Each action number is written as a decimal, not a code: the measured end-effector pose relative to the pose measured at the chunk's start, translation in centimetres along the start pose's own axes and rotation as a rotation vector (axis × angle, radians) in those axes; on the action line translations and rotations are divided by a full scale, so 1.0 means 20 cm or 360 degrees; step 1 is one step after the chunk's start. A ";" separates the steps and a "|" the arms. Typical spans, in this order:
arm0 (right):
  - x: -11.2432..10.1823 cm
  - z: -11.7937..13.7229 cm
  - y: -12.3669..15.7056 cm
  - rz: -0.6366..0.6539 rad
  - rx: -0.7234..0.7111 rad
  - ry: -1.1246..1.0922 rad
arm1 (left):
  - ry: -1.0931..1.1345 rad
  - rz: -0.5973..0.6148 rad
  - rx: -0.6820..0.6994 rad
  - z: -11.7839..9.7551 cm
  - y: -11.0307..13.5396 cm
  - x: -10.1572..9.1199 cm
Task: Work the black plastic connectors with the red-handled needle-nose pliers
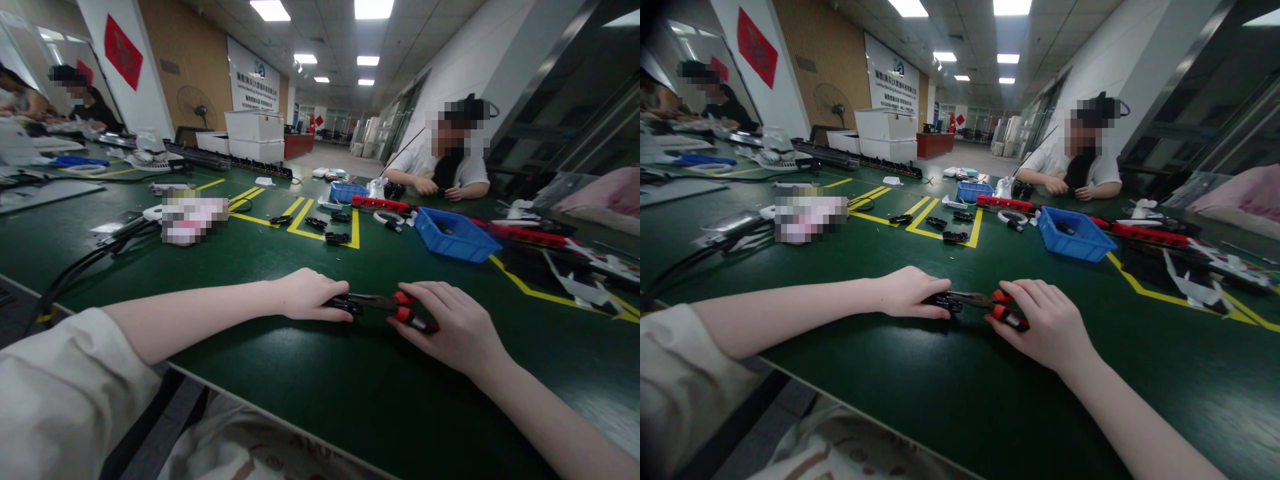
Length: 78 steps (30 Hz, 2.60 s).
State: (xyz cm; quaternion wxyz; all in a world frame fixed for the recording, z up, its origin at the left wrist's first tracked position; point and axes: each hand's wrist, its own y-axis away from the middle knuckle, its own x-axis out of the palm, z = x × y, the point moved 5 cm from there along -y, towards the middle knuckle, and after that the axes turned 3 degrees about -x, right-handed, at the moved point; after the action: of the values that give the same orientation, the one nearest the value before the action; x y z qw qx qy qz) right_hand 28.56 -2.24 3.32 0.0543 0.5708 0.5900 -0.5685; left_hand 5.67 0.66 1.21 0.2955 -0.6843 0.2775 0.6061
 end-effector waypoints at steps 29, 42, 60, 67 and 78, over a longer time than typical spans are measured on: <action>0.00 0.02 -0.02 0.0056 -0.0001 -0.0153 | 0.0090 -0.0016 -0.0018 0.00 0.00 0.00; 0.03 0.05 -0.01 0.0059 -0.0106 -0.0151 | 0.0059 0.0015 -0.0045 -0.01 0.01 -0.01; 0.03 0.03 -0.02 0.0129 -0.0042 -0.0204 | 0.0039 -0.0001 -0.0009 0.00 0.00 -0.01; 0.03 0.02 -0.01 0.0157 -0.0038 -0.0195 | 0.0046 -0.0028 0.0007 -0.01 0.00 -0.01; 0.03 0.03 -0.02 0.0102 -0.0069 -0.0116 | 0.0035 0.0006 -0.0008 0.00 0.00 0.00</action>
State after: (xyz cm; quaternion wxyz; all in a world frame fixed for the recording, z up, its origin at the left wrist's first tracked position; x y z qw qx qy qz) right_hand 27.73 -2.17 2.93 0.1064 0.5670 0.5812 -0.5739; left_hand 5.65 0.64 1.27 0.2898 -0.6911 0.2804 0.5998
